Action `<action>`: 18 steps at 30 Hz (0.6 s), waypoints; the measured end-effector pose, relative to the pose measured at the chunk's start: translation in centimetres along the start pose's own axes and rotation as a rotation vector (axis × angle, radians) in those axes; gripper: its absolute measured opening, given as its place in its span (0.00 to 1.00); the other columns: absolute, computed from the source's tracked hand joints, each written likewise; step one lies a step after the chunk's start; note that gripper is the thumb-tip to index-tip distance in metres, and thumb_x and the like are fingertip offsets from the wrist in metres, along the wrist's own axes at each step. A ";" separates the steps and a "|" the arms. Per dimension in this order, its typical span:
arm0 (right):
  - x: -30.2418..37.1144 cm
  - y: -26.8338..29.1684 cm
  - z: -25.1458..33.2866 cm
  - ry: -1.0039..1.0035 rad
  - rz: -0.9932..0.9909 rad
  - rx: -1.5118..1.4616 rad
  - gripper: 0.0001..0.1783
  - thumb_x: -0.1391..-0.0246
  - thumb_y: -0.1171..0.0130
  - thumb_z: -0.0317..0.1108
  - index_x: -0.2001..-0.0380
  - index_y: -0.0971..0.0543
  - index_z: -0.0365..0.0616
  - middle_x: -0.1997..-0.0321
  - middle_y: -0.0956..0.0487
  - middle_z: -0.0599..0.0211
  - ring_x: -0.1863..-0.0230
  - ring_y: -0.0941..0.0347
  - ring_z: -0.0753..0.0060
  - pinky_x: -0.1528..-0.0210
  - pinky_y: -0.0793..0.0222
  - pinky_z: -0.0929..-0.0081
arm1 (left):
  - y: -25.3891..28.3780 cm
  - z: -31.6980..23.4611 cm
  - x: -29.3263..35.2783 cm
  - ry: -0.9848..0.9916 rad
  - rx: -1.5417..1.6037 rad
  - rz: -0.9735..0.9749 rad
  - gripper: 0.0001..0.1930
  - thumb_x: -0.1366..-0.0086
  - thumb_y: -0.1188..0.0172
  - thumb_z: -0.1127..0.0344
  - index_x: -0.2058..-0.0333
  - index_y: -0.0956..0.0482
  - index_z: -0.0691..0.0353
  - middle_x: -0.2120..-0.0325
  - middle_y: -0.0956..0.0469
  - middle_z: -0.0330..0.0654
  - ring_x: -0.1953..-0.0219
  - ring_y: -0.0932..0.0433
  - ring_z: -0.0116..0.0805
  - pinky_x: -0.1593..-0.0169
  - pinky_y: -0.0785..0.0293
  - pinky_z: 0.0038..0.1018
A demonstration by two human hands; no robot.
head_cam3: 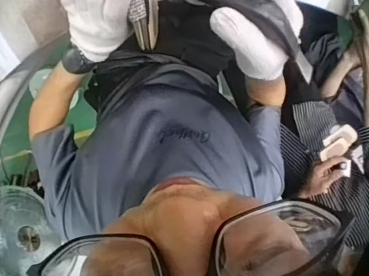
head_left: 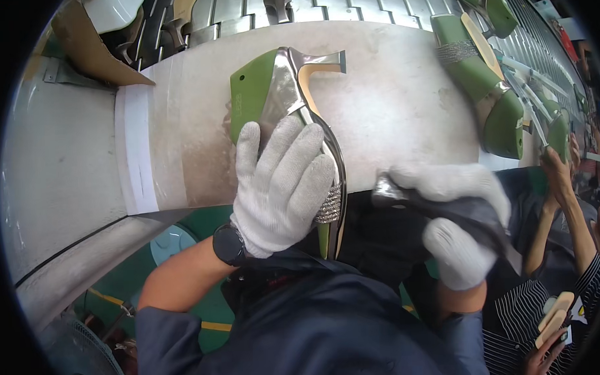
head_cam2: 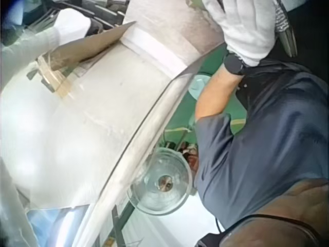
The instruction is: The person assembles high-heeled shoes by taking lasted shoe uppers and soles from a conveyor, attaching each sole onto the shoe bottom by hand, and hammering along the edges and heels with a hammer.
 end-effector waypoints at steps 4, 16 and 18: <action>-3.9 -1.4 1.7 -0.023 0.142 0.253 0.25 0.44 0.23 0.30 0.47 0.21 0.31 0.45 0.13 0.37 0.46 0.12 0.46 0.37 0.17 0.52 | -0.3 0.0 -0.8 0.017 0.031 -0.027 0.29 0.38 0.31 0.73 0.38 0.27 0.59 0.37 0.21 0.54 0.32 0.22 0.59 0.20 0.49 0.68; -1.8 -2.9 0.1 0.044 0.240 0.499 0.19 0.53 0.21 0.24 0.56 0.13 0.42 0.52 0.10 0.49 0.51 0.09 0.47 0.48 0.12 0.61 | -0.5 0.0 -0.8 0.011 0.098 -0.110 0.24 0.38 0.32 0.70 0.42 0.25 0.59 0.38 0.21 0.55 0.32 0.22 0.60 0.20 0.52 0.70; -0.5 -3.3 -0.6 0.035 0.241 0.462 0.19 0.53 0.21 0.24 0.56 0.13 0.41 0.51 0.10 0.49 0.51 0.09 0.47 0.48 0.12 0.61 | -0.6 0.0 -0.7 0.023 0.093 -0.083 0.25 0.38 0.32 0.70 0.42 0.25 0.59 0.38 0.21 0.56 0.32 0.22 0.60 0.20 0.52 0.69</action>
Point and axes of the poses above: each hand's wrist, its own x-axis away from the middle knuckle, its own y-axis out of the back of the hand, z = x × y, the point moved 4 cm from there along -x, towards the middle knuckle
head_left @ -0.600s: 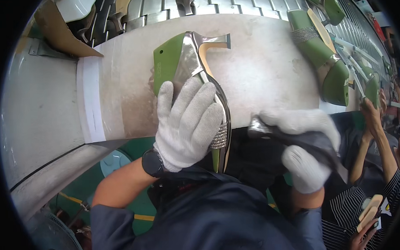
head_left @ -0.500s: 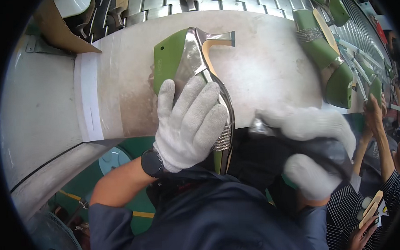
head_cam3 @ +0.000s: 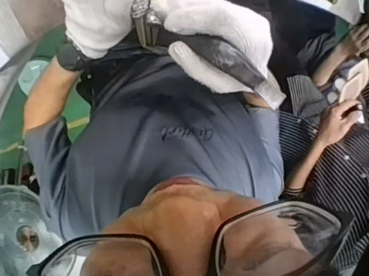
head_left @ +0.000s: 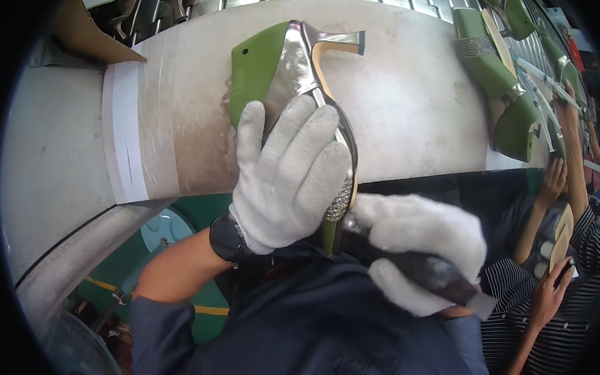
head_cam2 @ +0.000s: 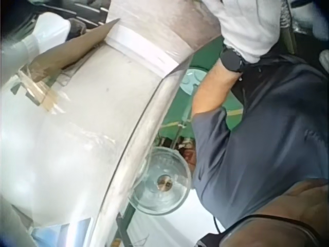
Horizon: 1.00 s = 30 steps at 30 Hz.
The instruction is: The person assembles high-heeled shoes by taking lasted shoe uppers and soles from a conveyor, attaching each sole onto the shoe bottom by hand, and hammering along the edges and heels with a hammer.
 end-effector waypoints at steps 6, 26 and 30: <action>2.8 -1.5 1.1 -0.092 -0.027 -0.160 0.17 0.50 0.25 0.19 0.55 0.15 0.35 0.52 0.11 0.45 0.49 0.09 0.48 0.46 0.13 0.61 | 0.7 0.0 -0.1 -0.034 -0.010 0.034 0.29 0.36 0.31 0.70 0.38 0.29 0.60 0.37 0.22 0.56 0.31 0.23 0.60 0.20 0.53 0.69; -7.3 3.2 -3.1 -0.411 -0.157 -0.271 0.15 0.41 0.24 0.29 0.53 0.10 0.32 0.52 0.09 0.53 0.52 0.11 0.64 0.47 0.16 0.66 | -0.6 -0.9 2.2 0.014 -0.015 -0.055 0.14 0.30 0.33 0.60 0.50 0.27 0.43 0.50 0.21 0.42 0.44 0.18 0.47 0.24 0.51 0.79; -7.4 2.6 -3.6 -0.466 -0.224 -0.394 0.18 0.38 0.27 0.29 0.48 0.14 0.29 0.50 0.10 0.49 0.50 0.12 0.63 0.43 0.16 0.64 | -0.8 -1.1 2.1 0.046 -0.019 -0.094 0.14 0.30 0.34 0.58 0.50 0.28 0.40 0.54 0.21 0.35 0.50 0.17 0.37 0.26 0.48 0.79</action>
Point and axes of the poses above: each hand's wrist, its own x-axis away from the middle knuckle, its own y-axis out of the back of the hand, z = x × y, the point moved 4 cm from there along -x, towards the middle knuckle
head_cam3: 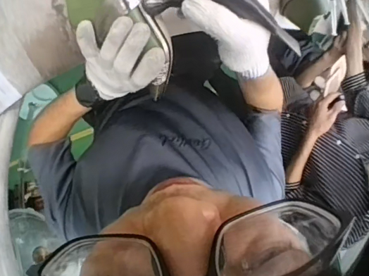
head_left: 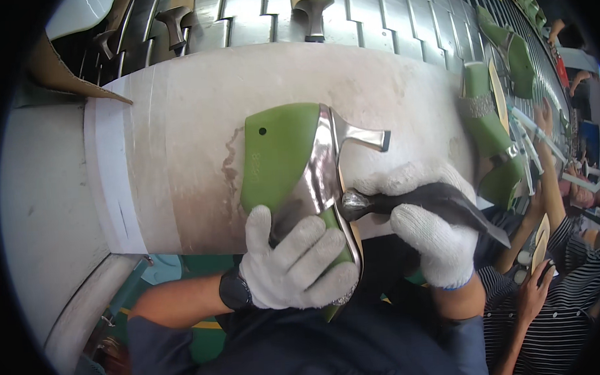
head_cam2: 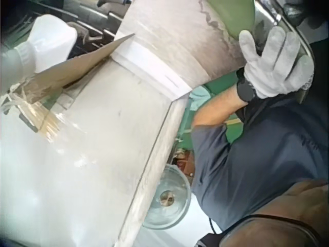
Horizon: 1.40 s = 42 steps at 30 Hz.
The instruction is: The person assembles high-heeled shoes by taking lasted shoe uppers and soles from a conveyor, attaching each sole onto the shoe bottom by hand, and hammering along the edges and heels with a hammer.
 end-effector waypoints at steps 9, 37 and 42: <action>-3.1 -0.5 1.8 -0.054 0.056 0.074 0.17 0.37 0.29 0.25 0.47 0.15 0.29 0.45 0.11 0.47 0.46 0.13 0.61 0.40 0.16 0.63 | 0.0 0.4 0.1 -0.034 0.088 -0.027 0.15 0.29 0.36 0.54 0.47 0.27 0.41 0.45 0.22 0.33 0.42 0.22 0.36 0.32 0.40 0.74; 6.1 -1.3 1.0 0.177 -0.009 0.148 0.17 0.37 0.29 0.24 0.47 0.17 0.30 0.48 0.10 0.47 0.51 0.11 0.65 0.48 0.15 0.69 | 1.4 1.5 0.9 -0.061 -0.037 -0.013 0.23 0.30 0.30 0.64 0.40 0.28 0.48 0.37 0.26 0.50 0.33 0.24 0.54 0.21 0.49 0.73; 10.7 -1.5 1.2 0.275 -0.152 0.046 0.20 0.38 0.32 0.30 0.50 0.22 0.23 0.45 0.14 0.31 0.49 0.11 0.46 0.49 0.10 0.58 | 1.5 1.1 0.6 -0.069 0.017 0.012 0.24 0.33 0.30 0.67 0.40 0.27 0.51 0.39 0.25 0.51 0.32 0.25 0.56 0.21 0.51 0.74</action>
Point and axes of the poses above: each hand's wrist, its own x-axis away from the middle knuckle, its own y-axis out of the back of the hand, z = x × y, the point moved 4 cm from there along -x, towards the middle knuckle
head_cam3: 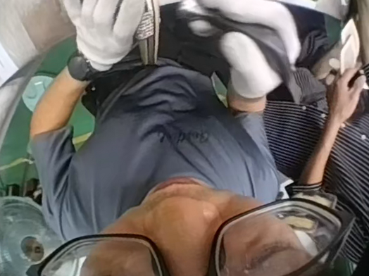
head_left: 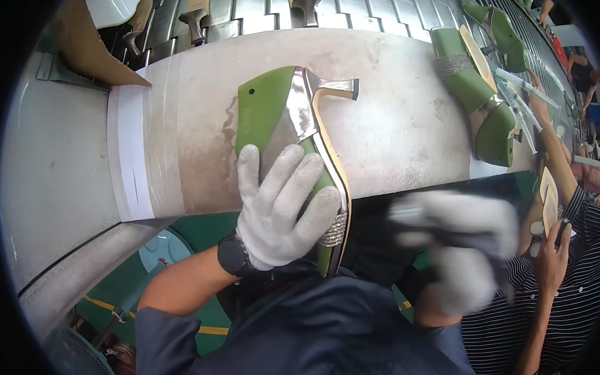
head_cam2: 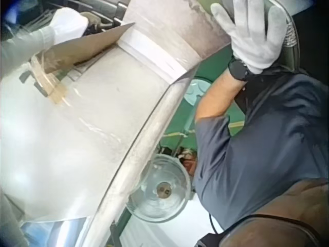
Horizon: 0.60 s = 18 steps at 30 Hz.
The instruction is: The person assembles high-heeled shoes by taking lasted shoe uppers and soles from a conveyor, attaching each sole onto the shoe bottom by hand, and hammering along the edges and heels with a hammer.
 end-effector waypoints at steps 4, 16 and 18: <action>-1.2 -2.1 -3.2 -0.047 0.196 -0.213 0.17 0.35 0.36 0.14 0.44 0.20 0.29 0.44 0.13 0.49 0.46 0.12 0.63 0.39 0.16 0.64 | 0.5 0.5 -0.2 -0.035 -0.017 -0.081 0.22 0.33 0.31 0.68 0.43 0.26 0.58 0.39 0.24 0.54 0.34 0.23 0.59 0.19 0.54 0.71; -4.1 -1.4 -5.2 0.109 -0.001 0.160 0.31 0.36 0.40 0.24 0.30 0.26 0.29 0.31 0.20 0.45 0.34 0.18 0.51 0.30 0.22 0.54 | 8.0 7.2 -3.4 0.646 0.962 -0.508 0.48 0.23 0.46 0.27 0.24 0.37 0.64 0.30 0.28 0.55 0.27 0.29 0.58 0.21 0.35 0.52; -4.1 -2.7 -7.3 -0.186 -0.081 -0.388 0.35 0.26 0.44 0.44 0.26 0.32 0.32 0.33 0.20 0.42 0.39 0.17 0.42 0.38 0.16 0.47 | 8.0 9.5 -3.7 0.912 1.400 -0.673 0.47 0.25 0.49 0.22 0.30 0.29 0.63 0.37 0.21 0.57 0.30 0.26 0.61 0.23 0.32 0.54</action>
Point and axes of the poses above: each hand's wrist, its own x-axis away from the middle knuckle, its own y-axis out of the back of the hand, z = x × y, the point moved 4 cm from there along -x, towards the middle knuckle
